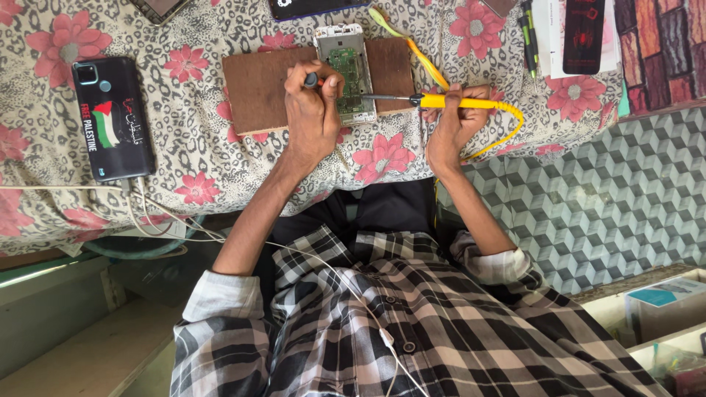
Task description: The person uses a soldering iron and a screwdriver to work on a small green circuit board placed on a wooden block. They repeatedly apply heat to specific points on the board while holding it steady, performing a precision electronics repair task.
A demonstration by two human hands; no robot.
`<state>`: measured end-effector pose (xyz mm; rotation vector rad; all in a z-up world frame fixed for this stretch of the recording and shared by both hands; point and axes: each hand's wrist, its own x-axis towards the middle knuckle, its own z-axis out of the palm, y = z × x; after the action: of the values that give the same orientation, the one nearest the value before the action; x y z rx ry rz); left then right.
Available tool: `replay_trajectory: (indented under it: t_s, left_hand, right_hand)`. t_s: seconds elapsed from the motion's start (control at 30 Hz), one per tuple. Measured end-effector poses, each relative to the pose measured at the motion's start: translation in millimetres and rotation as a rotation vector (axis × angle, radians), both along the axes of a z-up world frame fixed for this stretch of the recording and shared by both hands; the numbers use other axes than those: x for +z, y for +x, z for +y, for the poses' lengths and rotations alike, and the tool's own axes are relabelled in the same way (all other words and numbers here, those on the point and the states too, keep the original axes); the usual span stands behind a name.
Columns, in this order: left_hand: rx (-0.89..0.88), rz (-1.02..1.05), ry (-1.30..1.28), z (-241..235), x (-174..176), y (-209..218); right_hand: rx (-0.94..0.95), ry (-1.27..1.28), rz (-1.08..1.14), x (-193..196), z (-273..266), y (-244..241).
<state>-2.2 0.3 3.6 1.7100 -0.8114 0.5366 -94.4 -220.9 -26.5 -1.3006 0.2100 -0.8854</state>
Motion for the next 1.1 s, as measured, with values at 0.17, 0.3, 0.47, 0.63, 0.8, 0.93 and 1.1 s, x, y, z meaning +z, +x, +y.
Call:
replay_trajectory:
  t_s: [0.17, 0.3, 0.47, 0.63, 0.8, 0.93, 1.1]
  left_hand:
    - [0.012, 0.0, 0.028, -1.1, -2.2, 2.1]
    - [0.021, 0.003, 0.025, -1.3, -2.9, 1.7]
    - [0.019, -0.005, 0.015, -1.2, -3.7, -0.5]
    - [0.021, 0.002, 0.021, -0.8, -2.8, -0.6]
    - [0.001, 0.013, 0.013, -0.5, -1.7, -0.2]
    - [0.02, 0.013, 0.023, 0.1, 1.6, -0.6]
    - [0.012, 0.015, 0.023, 0.8, 1.3, -1.8]
  right_hand:
    - [0.008, -0.013, 0.025, 3.6, -1.7, -0.2]
    - [0.008, 0.022, 0.016, 5.8, 1.1, 0.9]
    - [0.012, -0.01, 0.019, 5.6, 1.6, -0.5]
    - [0.011, -0.009, 0.022, 4.7, 1.8, -0.2]
    - [0.031, 0.006, 0.01, 3.9, 0.9, -0.4]
    - [0.002, 0.017, 0.056, 5.9, 2.2, 0.3]
    - [0.024, 0.011, 0.046, 7.2, 2.6, -0.8]
